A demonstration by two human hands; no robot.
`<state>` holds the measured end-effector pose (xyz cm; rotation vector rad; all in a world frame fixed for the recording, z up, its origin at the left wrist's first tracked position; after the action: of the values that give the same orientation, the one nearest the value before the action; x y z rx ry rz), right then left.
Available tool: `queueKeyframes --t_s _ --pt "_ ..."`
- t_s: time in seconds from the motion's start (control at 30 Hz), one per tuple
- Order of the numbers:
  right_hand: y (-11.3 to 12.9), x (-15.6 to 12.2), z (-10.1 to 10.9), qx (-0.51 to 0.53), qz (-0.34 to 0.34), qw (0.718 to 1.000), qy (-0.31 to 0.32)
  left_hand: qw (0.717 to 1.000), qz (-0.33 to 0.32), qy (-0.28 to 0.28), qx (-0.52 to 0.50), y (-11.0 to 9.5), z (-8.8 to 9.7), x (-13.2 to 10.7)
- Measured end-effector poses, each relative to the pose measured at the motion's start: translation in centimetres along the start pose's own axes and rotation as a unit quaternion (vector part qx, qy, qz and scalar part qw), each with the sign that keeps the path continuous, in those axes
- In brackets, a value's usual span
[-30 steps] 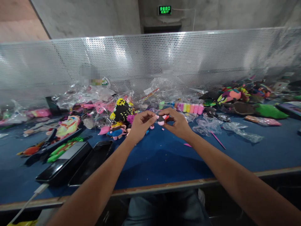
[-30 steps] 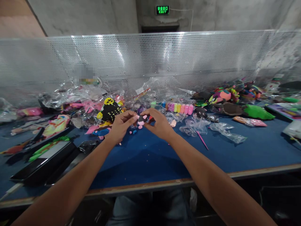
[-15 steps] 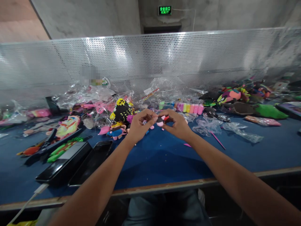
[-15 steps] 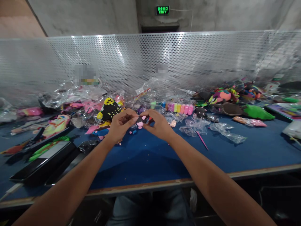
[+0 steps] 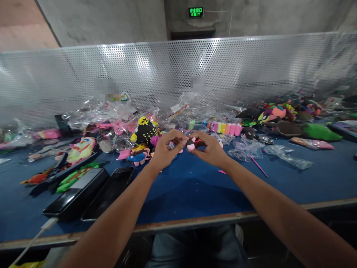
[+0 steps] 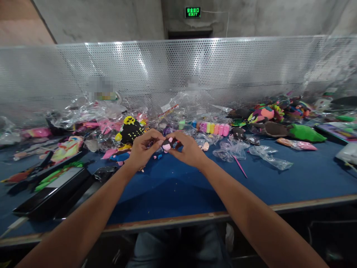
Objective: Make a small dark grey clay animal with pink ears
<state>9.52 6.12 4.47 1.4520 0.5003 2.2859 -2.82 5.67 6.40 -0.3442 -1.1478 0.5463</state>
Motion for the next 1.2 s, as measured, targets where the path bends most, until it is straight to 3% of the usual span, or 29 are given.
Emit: queueKeyframes --t_s 0.2,0.37,0.63,0.93,1.2 --pt "0.2 0.1 0.1 -0.01 -0.005 1.0 0.0 0.999 0.014 -0.018 -0.022 0.9 0.5 -0.2" --pt "-0.2 0.1 0.3 -0.017 -0.031 0.999 -0.009 1.0 0.008 0.008 -0.01 0.8 0.2 -0.3" --pt "-0.5 0.1 0.4 0.0 -0.031 0.999 -0.021 0.998 0.066 -0.005 -0.015 2.1 0.2 -0.1" --pt "-0.7 0.2 -0.1 -0.01 -0.034 0.999 0.007 0.999 0.05 -0.013 0.001 1.2 0.2 0.0" --pt "-0.8 0.2 -0.2 -0.002 -0.042 0.999 0.006 0.998 0.053 -0.032 -0.001 1.7 0.7 0.0"
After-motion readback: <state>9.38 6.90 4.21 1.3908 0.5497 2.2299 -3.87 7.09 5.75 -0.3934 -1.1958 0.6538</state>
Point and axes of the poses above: each hand's wrist, its own x-axis towards the middle knuckle, its own z-axis out of the back of the hand, y = z × x, the point moved 10 cm from there along x, towards the middle knuckle, and after that the axes turned 3 degrees about x, right-handed, at the moved point
